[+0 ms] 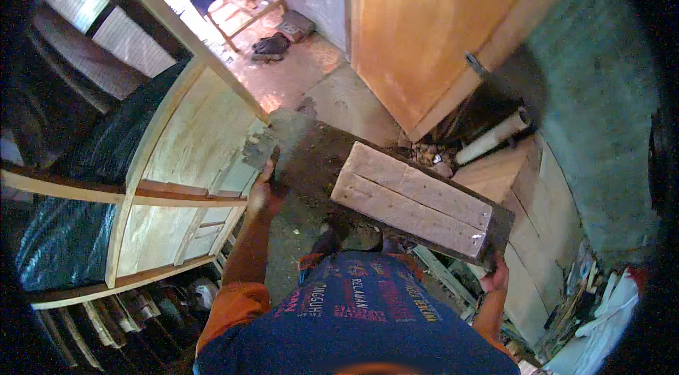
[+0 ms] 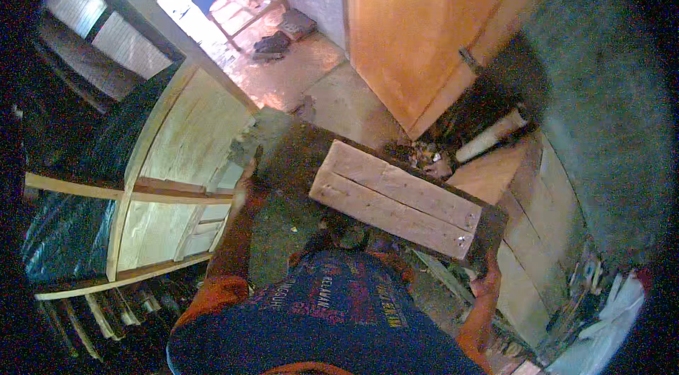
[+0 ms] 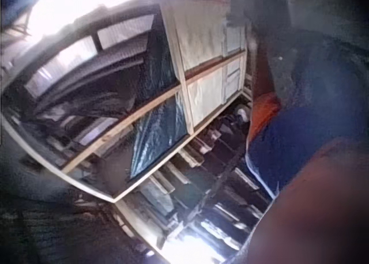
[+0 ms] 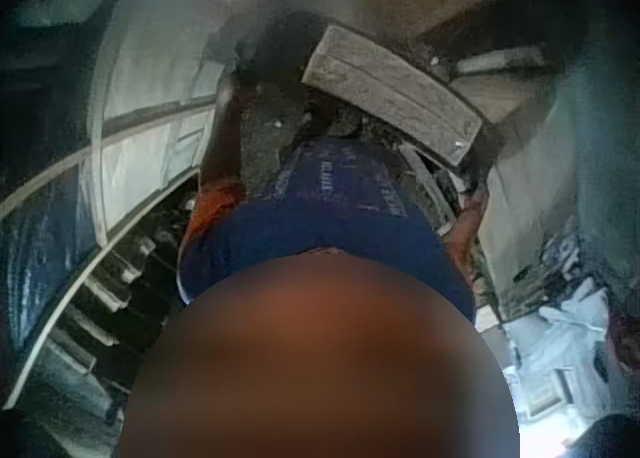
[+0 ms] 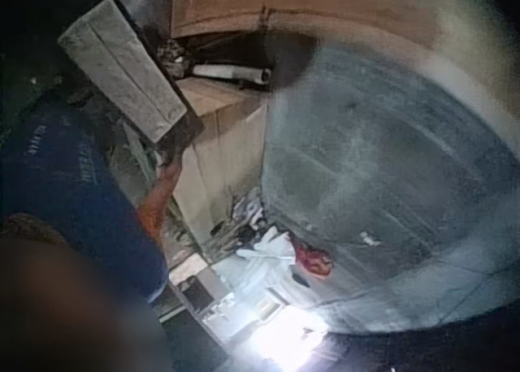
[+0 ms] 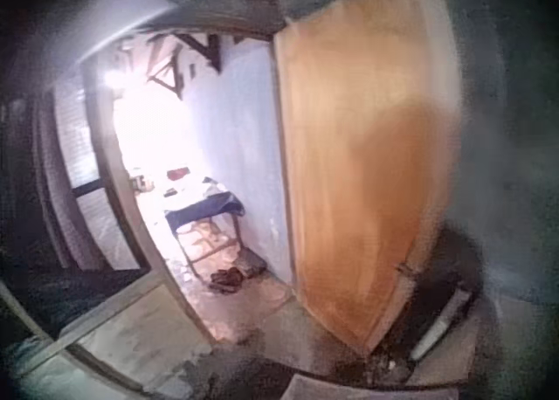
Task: The person repeatedly picks up wooden planks from a table and places them onto a wooden rack. They move between the table and the rack multiple times, handling the planks one at a time or in small groups.
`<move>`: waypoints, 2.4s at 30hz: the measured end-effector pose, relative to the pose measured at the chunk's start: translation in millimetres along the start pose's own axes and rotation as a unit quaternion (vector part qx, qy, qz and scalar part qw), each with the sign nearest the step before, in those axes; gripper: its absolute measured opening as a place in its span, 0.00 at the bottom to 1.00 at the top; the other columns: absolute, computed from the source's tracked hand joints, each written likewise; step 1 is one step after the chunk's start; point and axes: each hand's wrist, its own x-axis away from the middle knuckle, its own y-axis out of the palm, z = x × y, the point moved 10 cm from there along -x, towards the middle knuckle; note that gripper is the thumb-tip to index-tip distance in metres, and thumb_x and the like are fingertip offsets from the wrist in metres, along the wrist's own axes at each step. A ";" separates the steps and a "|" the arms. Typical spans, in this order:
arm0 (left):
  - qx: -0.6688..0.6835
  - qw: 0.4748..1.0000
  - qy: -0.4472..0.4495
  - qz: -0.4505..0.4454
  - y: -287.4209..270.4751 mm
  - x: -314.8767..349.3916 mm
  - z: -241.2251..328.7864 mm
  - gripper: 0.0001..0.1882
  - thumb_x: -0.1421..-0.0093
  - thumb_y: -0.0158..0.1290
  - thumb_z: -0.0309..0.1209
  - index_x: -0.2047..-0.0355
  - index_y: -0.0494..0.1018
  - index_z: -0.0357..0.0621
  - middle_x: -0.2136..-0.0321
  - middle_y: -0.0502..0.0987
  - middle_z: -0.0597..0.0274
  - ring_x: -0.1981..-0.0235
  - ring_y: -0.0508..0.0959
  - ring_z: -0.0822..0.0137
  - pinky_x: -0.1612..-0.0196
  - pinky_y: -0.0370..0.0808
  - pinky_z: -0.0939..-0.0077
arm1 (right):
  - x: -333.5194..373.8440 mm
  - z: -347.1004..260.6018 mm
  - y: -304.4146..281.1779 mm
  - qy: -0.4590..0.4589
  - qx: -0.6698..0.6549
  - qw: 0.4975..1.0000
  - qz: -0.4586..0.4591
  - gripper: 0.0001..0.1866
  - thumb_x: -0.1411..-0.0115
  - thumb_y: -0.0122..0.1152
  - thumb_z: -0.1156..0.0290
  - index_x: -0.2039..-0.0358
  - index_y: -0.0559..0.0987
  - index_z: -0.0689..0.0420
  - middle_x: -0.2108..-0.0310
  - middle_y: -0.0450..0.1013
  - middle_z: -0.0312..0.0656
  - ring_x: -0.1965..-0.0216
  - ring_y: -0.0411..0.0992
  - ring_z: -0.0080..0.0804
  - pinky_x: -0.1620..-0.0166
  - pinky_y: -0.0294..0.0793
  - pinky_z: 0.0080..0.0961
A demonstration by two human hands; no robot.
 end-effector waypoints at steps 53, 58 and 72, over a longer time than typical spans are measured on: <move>0.266 0.936 0.215 0.079 -130.5 -516.6 221.7 0.43 0.39 0.38 0.70 0.39 0.62 0.47 0.42 0.70 0.56 0.43 0.72 0.54 0.43 0.71 0.51 | -370.0 -65.6 692.0 0.086 -0.097 0.954 -0.270 0.29 0.46 0.62 0.74 0.42 0.70 0.52 0.49 0.73 0.41 0.51 0.73 0.44 0.51 0.77 0.41; 0.275 0.916 0.271 0.110 -149.0 -538.2 288.2 0.45 0.38 0.35 0.70 0.37 0.61 0.44 0.41 0.70 0.54 0.43 0.72 0.53 0.44 0.72 0.53 | -382.4 -96.1 799.4 0.107 -0.082 0.935 -0.329 0.28 0.45 0.62 0.75 0.42 0.70 0.54 0.49 0.74 0.42 0.50 0.74 0.43 0.49 0.77 0.39; 0.335 0.823 0.409 0.207 -292.1 -564.2 430.2 0.47 0.40 0.40 0.70 0.35 0.60 0.45 0.39 0.68 0.53 0.40 0.68 0.50 0.37 0.64 0.48 | -451.4 -97.7 1145.8 0.105 0.018 0.882 -0.460 0.31 0.48 0.62 0.76 0.42 0.67 0.57 0.55 0.75 0.43 0.58 0.78 0.43 0.60 0.83 0.38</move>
